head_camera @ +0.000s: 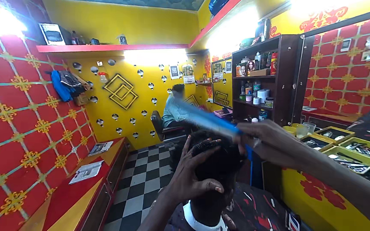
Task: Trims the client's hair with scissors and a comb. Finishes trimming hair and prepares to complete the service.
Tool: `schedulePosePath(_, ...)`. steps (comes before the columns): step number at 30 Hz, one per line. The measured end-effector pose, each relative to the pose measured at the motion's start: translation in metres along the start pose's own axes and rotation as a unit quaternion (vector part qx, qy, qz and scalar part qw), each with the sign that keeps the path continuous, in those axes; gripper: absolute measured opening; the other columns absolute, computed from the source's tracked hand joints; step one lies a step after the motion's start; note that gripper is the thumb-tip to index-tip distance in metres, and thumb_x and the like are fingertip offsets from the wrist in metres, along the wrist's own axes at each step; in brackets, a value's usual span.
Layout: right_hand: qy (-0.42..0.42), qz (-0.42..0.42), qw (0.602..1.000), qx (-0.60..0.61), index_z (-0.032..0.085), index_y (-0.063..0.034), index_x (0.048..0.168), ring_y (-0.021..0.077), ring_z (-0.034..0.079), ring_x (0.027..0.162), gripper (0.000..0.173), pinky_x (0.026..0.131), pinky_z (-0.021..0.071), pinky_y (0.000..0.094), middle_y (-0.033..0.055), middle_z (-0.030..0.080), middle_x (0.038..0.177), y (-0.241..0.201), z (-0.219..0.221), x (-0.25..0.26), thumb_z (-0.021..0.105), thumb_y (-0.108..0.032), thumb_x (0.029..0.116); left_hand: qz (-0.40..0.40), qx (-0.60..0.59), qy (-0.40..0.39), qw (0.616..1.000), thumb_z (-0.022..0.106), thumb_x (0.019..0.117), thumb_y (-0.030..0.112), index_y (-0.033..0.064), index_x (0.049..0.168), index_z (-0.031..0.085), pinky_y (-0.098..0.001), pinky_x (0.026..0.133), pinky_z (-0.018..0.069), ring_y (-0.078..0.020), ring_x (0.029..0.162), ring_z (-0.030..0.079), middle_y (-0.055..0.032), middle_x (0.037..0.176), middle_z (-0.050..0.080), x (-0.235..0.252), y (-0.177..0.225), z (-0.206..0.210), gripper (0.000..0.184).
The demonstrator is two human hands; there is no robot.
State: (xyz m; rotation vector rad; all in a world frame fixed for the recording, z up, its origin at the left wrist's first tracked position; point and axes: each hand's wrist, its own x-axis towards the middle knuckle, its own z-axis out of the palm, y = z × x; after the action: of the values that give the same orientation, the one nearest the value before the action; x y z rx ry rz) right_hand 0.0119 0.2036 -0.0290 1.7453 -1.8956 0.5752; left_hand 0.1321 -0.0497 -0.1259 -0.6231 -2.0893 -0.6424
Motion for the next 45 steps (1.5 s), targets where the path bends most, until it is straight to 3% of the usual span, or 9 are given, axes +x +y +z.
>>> schedulePosePath(4,-0.288,-0.045,0.954,-0.064,0.068,-0.0131,0.102,0.0264,0.063,0.066,0.011,0.064,0.0498,0.0483,0.006,0.061,0.068,-0.039,-0.001,-0.003,0.066,-0.021,0.0959,-0.005,-0.087,0.014,0.996,0.035,0.0941,0.08,0.0172,0.132,0.07,-0.0594,0.127,0.0092,-0.0175,0.142,0.048,0.0011,0.139,0.066,-0.001,0.002,0.003,0.081)
schedulePosePath(9,-0.182,0.066,0.962,-0.193,0.071,-0.02,0.088,0.0217,0.065,0.064,0.032,0.058,0.051,0.0458,0.0007,0.061,0.063,-0.029,-0.022,0.011,0.059,-0.047,0.1006,-0.033,-0.085,0.029,0.995,0.041,0.1086,0.041,0.015,0.125,0.073,-0.054,0.129,0.0094,-0.013,0.139,0.051,0.0033,0.133,0.069,-0.003,0.01,0.004,0.044)
schedulePosePath(12,-0.28,0.264,0.91,-0.157,0.074,-0.0182,0.095,0.0225,0.066,0.075,0.055,0.07,0.0507,0.0503,0.0032,0.068,0.076,-0.008,-0.055,0.045,0.052,-0.069,0.0951,-0.036,-0.081,0.021,0.996,0.043,0.1082,0.039,0.0163,0.125,0.073,-0.0527,0.129,0.0108,-0.0112,0.138,0.051,0.0051,0.134,0.068,-0.003,0.011,0.002,0.041)
schedulePosePath(15,-0.432,0.219,0.869,0.097,0.071,-0.0045,0.115,0.021,0.068,0.075,0.025,0.069,0.0571,0.0389,0.009,0.073,0.092,0.03,-0.071,0.058,0.075,-0.017,0.094,-0.035,-0.077,0.008,0.996,0.044,0.1075,0.04,0.0172,0.126,0.072,-0.0536,0.129,0.015,-0.0137,0.141,0.05,0.0052,0.138,0.066,-0.002,0.012,-0.001,0.04)
schedulePosePath(18,-0.5,0.163,0.84,0.132,0.065,-0.003,0.132,0.0243,0.07,0.088,0.055,0.077,0.0582,0.0379,0.013,0.072,0.109,0.025,-0.079,0.07,0.078,0.011,0.0804,-0.039,-0.078,0.008,0.996,0.045,0.1072,0.041,0.0182,0.127,0.072,-0.0529,0.128,0.0179,-0.015,0.142,0.049,0.006,0.139,0.065,-0.001,0.014,-0.003,0.04)
schedulePosePath(22,-0.496,0.092,0.862,-0.05,0.07,-0.0069,0.119,0.0178,0.064,0.078,0.039,0.07,0.0522,0.0362,0.0072,0.07,0.094,0.006,-0.071,0.086,0.079,0.005,0.0832,-0.036,-0.074,0.009,0.997,0.045,0.1069,0.042,0.0189,0.127,0.072,-0.0508,0.128,0.0199,-0.0141,0.14,0.05,0.0069,0.138,0.065,0.0,0.015,-0.004,0.041)
schedulePosePath(27,-0.529,0.07,0.844,-0.054,0.06,-0.0089,0.135,0.0213,0.065,0.097,0.065,0.088,0.0511,0.0441,0.0095,0.069,0.107,-0.01,-0.056,0.086,0.088,-0.031,0.0809,-0.046,-0.088,0.024,0.995,0.05,0.1059,0.039,0.0172,0.125,0.073,-0.0492,0.127,0.0215,-0.0132,0.137,0.053,0.0051,0.133,0.069,-0.004,0.017,-0.006,0.037)
schedulePosePath(41,-0.459,0.026,0.877,-0.139,0.067,-0.0112,0.129,0.0222,0.067,0.089,0.043,0.079,0.0536,0.0415,0.0082,0.07,0.102,-0.024,-0.064,0.091,0.072,0.004,0.0891,-0.051,-0.1,-0.019,0.993,0.044,0.1073,0.044,0.0204,0.128,0.072,-0.0539,0.128,0.0194,-0.0154,0.14,0.05,0.0069,0.137,0.066,-0.002,0.018,-0.01,0.042)
schedulePosePath(45,-0.357,0.073,0.926,-0.101,0.069,-0.0095,0.12,0.0213,0.067,0.091,0.034,0.082,0.0545,0.0433,0.0071,0.07,0.103,-0.001,-0.062,0.079,0.076,0.0,0.0879,-0.098,-0.243,0.101,0.96,0.031,0.1077,0.053,0.0098,0.137,0.064,-0.0462,0.12,0.0374,-0.025,0.14,0.05,-0.0054,0.146,0.06,0.004,0.021,-0.026,0.062)
